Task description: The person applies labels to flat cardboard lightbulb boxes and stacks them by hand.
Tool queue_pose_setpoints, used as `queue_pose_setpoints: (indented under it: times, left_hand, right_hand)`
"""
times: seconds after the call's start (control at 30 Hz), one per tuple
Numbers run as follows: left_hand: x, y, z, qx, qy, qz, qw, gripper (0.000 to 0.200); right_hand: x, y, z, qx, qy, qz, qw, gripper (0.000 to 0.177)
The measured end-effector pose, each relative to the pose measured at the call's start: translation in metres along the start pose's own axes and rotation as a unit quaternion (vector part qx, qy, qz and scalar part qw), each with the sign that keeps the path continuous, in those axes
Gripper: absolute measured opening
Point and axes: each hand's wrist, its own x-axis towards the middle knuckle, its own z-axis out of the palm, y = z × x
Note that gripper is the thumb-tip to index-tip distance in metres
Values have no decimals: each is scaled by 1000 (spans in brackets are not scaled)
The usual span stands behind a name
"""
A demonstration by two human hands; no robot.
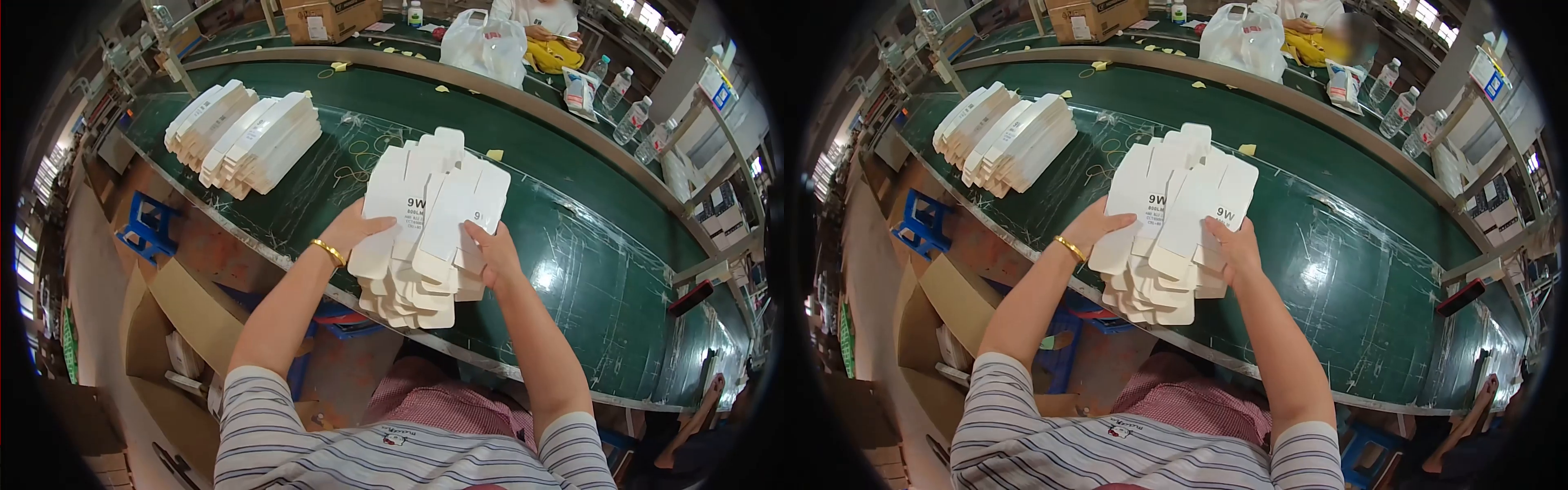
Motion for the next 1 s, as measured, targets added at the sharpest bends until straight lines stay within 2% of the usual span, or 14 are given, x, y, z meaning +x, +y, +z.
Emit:
queue_pose_setpoints:
  times: [0.13,0.2,0.27,0.37,0.43,0.47,0.53,0.57,0.63,0.67,0.77,0.87,1.0]
  left_hand:
    - [-2,-4,13,186,97,17,978,51]
    - [-4,-5,17,181,102,17,978,51]
    - [-5,-1,22,202,115,24,972,51]
    - [0,-8,22,130,92,20,987,52]
    - [0,-14,27,99,105,62,988,51]
    - [-2,-13,32,83,112,84,987,50]
    - [-7,-13,45,-30,117,86,989,48]
    - [-10,-12,52,-85,115,85,986,47]
    - [-14,-10,61,-33,116,122,985,46]
    - [-19,-7,67,-9,118,139,983,46]
    - [-27,11,76,-39,63,101,992,46]
    - [-20,6,88,-129,43,101,986,44]
    - [-18,2,109,-147,65,125,979,41]
  right_hand:
    - [14,13,-32,-25,2,-27,999,35]
    - [11,12,-36,-49,8,-59,997,31]
    - [4,13,-38,-23,24,-34,999,35]
    - [-5,16,-43,47,-5,-44,998,39]
    - [-7,13,-44,108,-58,-70,990,41]
    - [-8,11,-42,96,-74,-77,990,42]
    - [-10,12,-38,80,-102,-90,987,43]
    - [-13,12,-37,80,-95,-75,989,43]
    - [-17,12,-38,77,-78,-45,993,43]
    - [-21,10,-40,88,-79,-49,992,43]
    - [-36,-2,-51,106,-79,-69,989,42]
    - [-44,-11,-62,112,-69,-105,986,42]
    - [-52,-7,-72,115,-32,-124,985,41]
